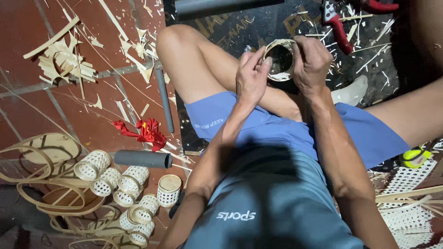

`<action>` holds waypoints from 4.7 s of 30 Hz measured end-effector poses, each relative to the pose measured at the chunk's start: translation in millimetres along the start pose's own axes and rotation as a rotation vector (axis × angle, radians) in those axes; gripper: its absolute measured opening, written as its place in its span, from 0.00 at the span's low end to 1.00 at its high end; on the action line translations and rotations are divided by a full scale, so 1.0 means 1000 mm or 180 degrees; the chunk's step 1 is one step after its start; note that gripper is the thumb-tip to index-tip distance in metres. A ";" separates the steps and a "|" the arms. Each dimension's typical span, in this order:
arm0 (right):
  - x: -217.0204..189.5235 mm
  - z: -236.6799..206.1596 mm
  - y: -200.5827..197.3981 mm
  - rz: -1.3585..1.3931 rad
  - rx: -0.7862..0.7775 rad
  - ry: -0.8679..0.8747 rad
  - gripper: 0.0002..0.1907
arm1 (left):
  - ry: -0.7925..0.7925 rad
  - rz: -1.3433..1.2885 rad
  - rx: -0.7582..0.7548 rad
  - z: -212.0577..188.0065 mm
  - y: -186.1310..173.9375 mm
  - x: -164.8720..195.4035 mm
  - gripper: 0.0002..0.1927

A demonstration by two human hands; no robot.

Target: The person sits on the floor assembling perforated bamboo basket bodies. They bend and fit a woven bamboo sheet into a cylinder, attach and press a bamboo rim ring around the top edge, trim excess material with pliers, fit a round bamboo lid, and flex thin bamboo strips by hand before fitting them.

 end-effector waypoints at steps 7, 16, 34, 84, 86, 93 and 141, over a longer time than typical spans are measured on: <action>0.021 -0.012 -0.003 0.0440 0.0296 0.0569 0.03 | 0.0069 -0.0177 -0.0294 0.023 0.005 0.012 0.13; 0.036 -0.019 0.004 0.0748 0.0473 0.0909 0.07 | -0.0162 -0.0946 -0.0510 0.035 0.029 0.006 0.18; 0.045 -0.026 0.014 0.1047 0.0557 0.1328 0.12 | -0.0298 -0.0873 -0.1512 0.029 0.054 -0.026 0.30; 0.034 0.010 0.011 -0.1340 -0.1762 0.0928 0.23 | 0.1983 0.0915 -0.1624 0.036 0.074 0.087 0.20; 0.030 0.015 0.007 -0.1163 -0.1563 0.0673 0.24 | 0.1971 0.0925 -0.1467 0.033 0.067 0.089 0.24; 0.039 0.001 0.023 -0.1439 -0.1980 0.0437 0.14 | 0.0963 0.2141 -0.1114 0.043 0.059 0.031 0.20; -0.011 -0.054 -0.033 0.1502 -0.2277 0.2532 0.46 | -0.0275 0.0033 -0.2901 -0.040 -0.009 0.095 0.37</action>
Point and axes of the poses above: each hand's wrist, its own z-axis towards the middle knuckle, its own y-axis out of the palm, x = y × z, the point moved 10 cm from there along z, towards the middle knuckle, and after that the axes turned 11 degrees about x, right-handed, at the moved point
